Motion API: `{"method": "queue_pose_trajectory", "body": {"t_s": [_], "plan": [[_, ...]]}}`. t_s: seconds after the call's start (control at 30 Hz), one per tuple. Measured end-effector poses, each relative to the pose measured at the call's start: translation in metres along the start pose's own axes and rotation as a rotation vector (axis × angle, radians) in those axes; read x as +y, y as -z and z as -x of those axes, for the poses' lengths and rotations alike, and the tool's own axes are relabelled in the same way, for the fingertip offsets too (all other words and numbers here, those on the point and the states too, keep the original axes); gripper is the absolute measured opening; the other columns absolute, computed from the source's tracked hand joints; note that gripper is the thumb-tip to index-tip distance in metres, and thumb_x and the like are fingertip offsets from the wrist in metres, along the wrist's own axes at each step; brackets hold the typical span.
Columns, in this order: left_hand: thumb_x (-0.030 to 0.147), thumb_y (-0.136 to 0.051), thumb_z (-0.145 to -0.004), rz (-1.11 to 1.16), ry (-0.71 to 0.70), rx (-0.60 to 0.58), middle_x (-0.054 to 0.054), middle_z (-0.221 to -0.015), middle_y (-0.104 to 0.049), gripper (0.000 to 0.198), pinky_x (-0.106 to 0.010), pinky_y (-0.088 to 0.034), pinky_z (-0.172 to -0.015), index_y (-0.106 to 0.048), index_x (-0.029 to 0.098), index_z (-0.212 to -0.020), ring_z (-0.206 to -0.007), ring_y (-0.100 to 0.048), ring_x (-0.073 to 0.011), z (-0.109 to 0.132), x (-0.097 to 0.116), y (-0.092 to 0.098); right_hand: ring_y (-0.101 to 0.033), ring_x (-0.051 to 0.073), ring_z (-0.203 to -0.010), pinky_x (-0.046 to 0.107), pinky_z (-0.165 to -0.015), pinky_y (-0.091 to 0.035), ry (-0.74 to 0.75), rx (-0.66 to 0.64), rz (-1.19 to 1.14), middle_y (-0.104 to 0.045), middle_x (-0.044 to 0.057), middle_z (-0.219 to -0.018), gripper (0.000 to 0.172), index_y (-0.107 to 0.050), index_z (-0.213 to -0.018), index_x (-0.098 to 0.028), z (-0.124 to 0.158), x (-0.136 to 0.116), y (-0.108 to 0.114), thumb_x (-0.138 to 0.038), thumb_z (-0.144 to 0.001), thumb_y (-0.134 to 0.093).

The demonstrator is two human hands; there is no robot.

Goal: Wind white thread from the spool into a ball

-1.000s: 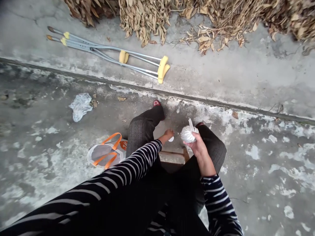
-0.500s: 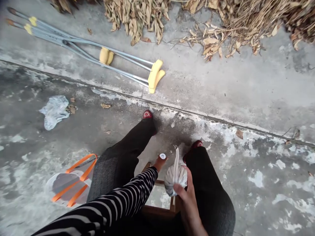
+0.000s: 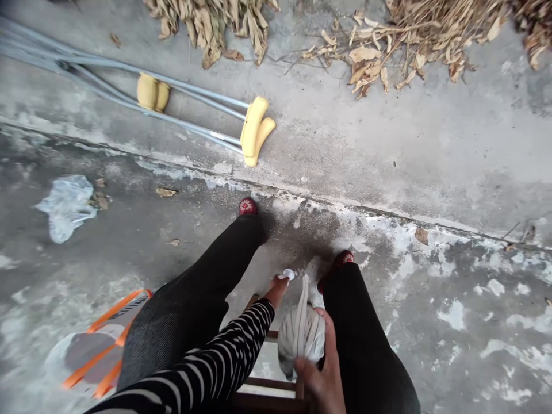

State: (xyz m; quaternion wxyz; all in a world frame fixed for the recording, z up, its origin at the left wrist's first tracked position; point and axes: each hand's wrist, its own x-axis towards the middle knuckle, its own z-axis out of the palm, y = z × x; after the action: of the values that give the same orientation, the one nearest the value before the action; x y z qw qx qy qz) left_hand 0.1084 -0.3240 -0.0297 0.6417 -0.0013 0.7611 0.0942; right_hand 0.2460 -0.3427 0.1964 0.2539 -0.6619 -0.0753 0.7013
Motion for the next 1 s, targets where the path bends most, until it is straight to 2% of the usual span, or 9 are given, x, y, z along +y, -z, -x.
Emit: {"method": "queue_pose_trajectory", "body": {"t_s": [0.1, 0.2, 0.3, 0.37, 0.5, 0.6, 0.7, 0.8, 1.0], "plan": [[0.025, -0.075, -0.076, 0.102, -0.069, 0.020, -0.003, -0.068, -0.062, 0.021, -0.036, -0.057, -0.071, -0.059, 0.020, -0.088, -0.076, -0.073, -0.0263, 0.009, 0.050, -0.017, -0.068, 0.037, -0.119, 0.051, -0.101, -0.054, 0.080, -0.020, -0.106, -0.071, 0.009, -0.131, 0.085, -0.059, -0.136, -0.033, -0.008, -0.011, -0.005, -0.049, -0.059, -0.093], [0.020, -0.068, -0.085, 0.215, -0.242, -0.060, -0.005, -0.084, -0.071, 0.026, -0.029, -0.059, -0.077, -0.060, 0.018, -0.110, -0.080, -0.074, -0.0178, 0.035, 0.110, -0.016, -0.069, 0.032, -0.113, 0.044, -0.094, -0.057, 0.242, 0.038, -0.131, -0.071, 0.007, -0.125, 0.073, -0.062, -0.128, -0.031, -0.019, -0.024, -0.010, -0.041, -0.061, -0.090], [0.022, -0.064, -0.093, 0.316, -0.443, -0.142, -0.007, -0.103, -0.075, 0.034, -0.025, -0.058, -0.086, -0.055, 0.020, -0.126, -0.087, -0.075, -0.0118, 0.079, 0.156, 0.011, -0.069, 0.025, -0.097, 0.037, -0.077, -0.059, 0.382, 0.076, -0.147, -0.070, 0.003, -0.115, 0.063, -0.061, -0.123, -0.031, -0.027, -0.040, -0.008, -0.034, -0.064, -0.084], [0.023, -0.067, -0.092, 0.418, -0.656, -0.236, -0.010, -0.108, -0.075, 0.031, -0.028, -0.058, -0.090, -0.058, 0.016, -0.121, -0.088, -0.075, -0.0131, 0.113, 0.169, 0.037, -0.067, 0.023, -0.092, 0.032, -0.069, -0.058, 0.459, 0.073, -0.122, -0.069, 0.002, -0.110, 0.063, -0.059, -0.120, -0.030, -0.030, -0.051, -0.005, -0.032, -0.062, -0.084], [0.028, -0.073, -0.086, 0.338, -0.888, -0.437, -0.009, -0.104, -0.077, 0.031, -0.030, -0.056, -0.093, -0.065, 0.016, -0.112, -0.092, -0.076, -0.0165, 0.180, 0.158, 0.080, -0.065, 0.022, -0.090, 0.030, -0.065, -0.058, 0.511, 0.055, -0.090, -0.066, 0.000, -0.108, 0.069, -0.055, -0.117, -0.031, -0.028, -0.066, -0.004, -0.031, -0.055, -0.087], [0.029, -0.076, -0.082, 0.257, -0.941, -0.548, -0.010, -0.111, -0.077, 0.040, -0.034, -0.057, -0.094, -0.066, 0.016, -0.118, -0.096, -0.076, -0.0194, 0.222, 0.135, 0.095, -0.064, 0.022, -0.095, 0.029, -0.069, -0.056, 0.578, -0.044, -0.025, -0.065, -0.001, -0.110, 0.071, -0.056, -0.120, -0.031, -0.019, -0.067, -0.006, -0.029, -0.056, -0.087], [0.027, -0.078, -0.080, 0.202, -0.960, -0.606, -0.011, -0.118, -0.075, 0.043, -0.036, -0.058, -0.092, -0.068, 0.017, -0.121, -0.101, -0.074, -0.0219, 0.252, 0.115, 0.101, -0.063, 0.021, -0.100, 0.029, -0.084, -0.054, 0.692, -0.170, 0.057, -0.066, -0.003, -0.108, 0.068, -0.061, -0.121, -0.031, -0.005, -0.062, -0.007, -0.025, -0.058, -0.087], [0.024, -0.078, -0.079, 0.192, -0.990, -0.618, -0.011, -0.120, -0.074, 0.040, -0.034, -0.059, -0.090, -0.071, 0.016, -0.117, -0.106, -0.071, -0.0220, 0.270, 0.103, 0.107, -0.062, 0.021, -0.102, 0.031, -0.093, -0.052, 0.762, -0.268, 0.102, -0.067, -0.003, -0.107, 0.068, -0.063, -0.122, -0.031, 0.008, -0.058, -0.005, -0.022, -0.059, -0.086], [0.022, -0.076, -0.082, 0.381, -0.960, -0.655, -0.013, -0.115, -0.075, 0.032, -0.042, -0.058, -0.096, -0.071, 0.013, -0.112, -0.109, -0.072, -0.0267, 0.274, 0.099, 0.120, -0.065, 0.025, -0.105, 0.034, -0.082, -0.057, 0.659, -0.428, -0.057, -0.071, -0.001, -0.118, 0.068, -0.063, -0.124, -0.034, 0.020, -0.052, -0.001, -0.027, -0.059, -0.083]]}}
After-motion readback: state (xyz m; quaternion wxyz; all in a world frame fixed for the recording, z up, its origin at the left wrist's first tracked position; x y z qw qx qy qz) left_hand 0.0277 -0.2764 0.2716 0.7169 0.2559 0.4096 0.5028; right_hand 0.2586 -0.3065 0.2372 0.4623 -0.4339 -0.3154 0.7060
